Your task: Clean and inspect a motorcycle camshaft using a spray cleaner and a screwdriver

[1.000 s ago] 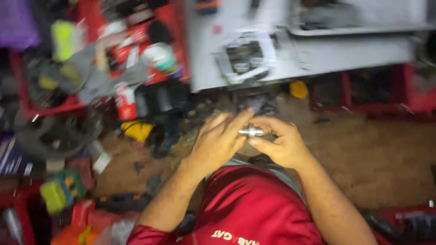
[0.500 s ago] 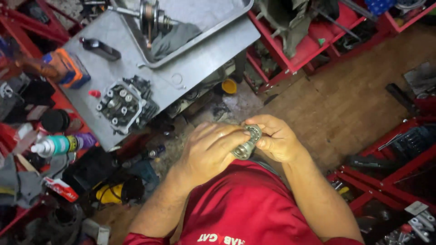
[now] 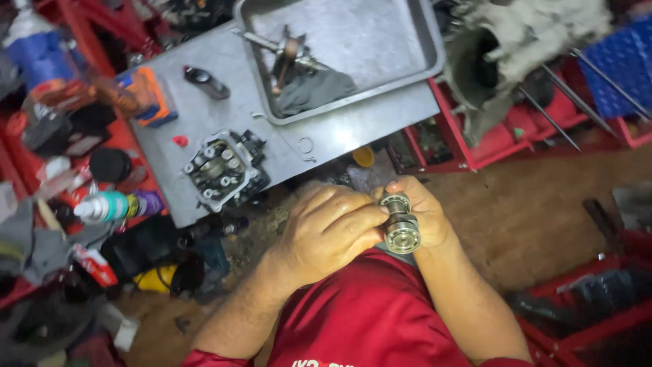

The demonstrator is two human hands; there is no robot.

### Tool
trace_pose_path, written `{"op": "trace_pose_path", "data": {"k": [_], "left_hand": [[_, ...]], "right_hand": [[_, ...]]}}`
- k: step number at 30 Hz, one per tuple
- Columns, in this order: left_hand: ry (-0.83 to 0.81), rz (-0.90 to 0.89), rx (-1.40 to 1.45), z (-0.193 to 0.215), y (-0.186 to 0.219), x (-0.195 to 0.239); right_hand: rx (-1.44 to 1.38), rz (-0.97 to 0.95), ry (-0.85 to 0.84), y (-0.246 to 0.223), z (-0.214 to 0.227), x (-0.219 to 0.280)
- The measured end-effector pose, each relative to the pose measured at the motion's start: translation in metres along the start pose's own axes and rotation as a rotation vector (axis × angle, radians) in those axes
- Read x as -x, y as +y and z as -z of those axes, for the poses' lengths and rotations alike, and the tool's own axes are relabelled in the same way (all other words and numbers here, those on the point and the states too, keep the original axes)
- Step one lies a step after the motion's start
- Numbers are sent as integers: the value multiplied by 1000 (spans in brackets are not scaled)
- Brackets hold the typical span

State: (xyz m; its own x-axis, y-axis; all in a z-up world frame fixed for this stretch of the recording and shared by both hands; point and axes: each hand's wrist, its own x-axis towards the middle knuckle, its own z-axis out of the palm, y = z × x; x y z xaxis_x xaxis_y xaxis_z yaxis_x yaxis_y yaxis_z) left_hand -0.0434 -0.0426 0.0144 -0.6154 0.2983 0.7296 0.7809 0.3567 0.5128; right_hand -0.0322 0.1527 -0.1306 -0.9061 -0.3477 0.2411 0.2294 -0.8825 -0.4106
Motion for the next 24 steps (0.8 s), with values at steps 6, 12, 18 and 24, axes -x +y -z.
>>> {"op": "trace_pose_path", "data": {"k": [6,12,18,24], "left_hand": [[61,56,-131,5,8,-1],[146,119,-247,-18,29,-12],[161,131,-331,-43,36,-17],[179,146,-359,-54,37,-23]], "right_hand": [[-139,-133,-140,-2,1,-31],[-257,-252,-271,-23,19,-53],[-214,-301,-228,-45,28,-53],[-210,-307,-218,-55,26,-61]]}}
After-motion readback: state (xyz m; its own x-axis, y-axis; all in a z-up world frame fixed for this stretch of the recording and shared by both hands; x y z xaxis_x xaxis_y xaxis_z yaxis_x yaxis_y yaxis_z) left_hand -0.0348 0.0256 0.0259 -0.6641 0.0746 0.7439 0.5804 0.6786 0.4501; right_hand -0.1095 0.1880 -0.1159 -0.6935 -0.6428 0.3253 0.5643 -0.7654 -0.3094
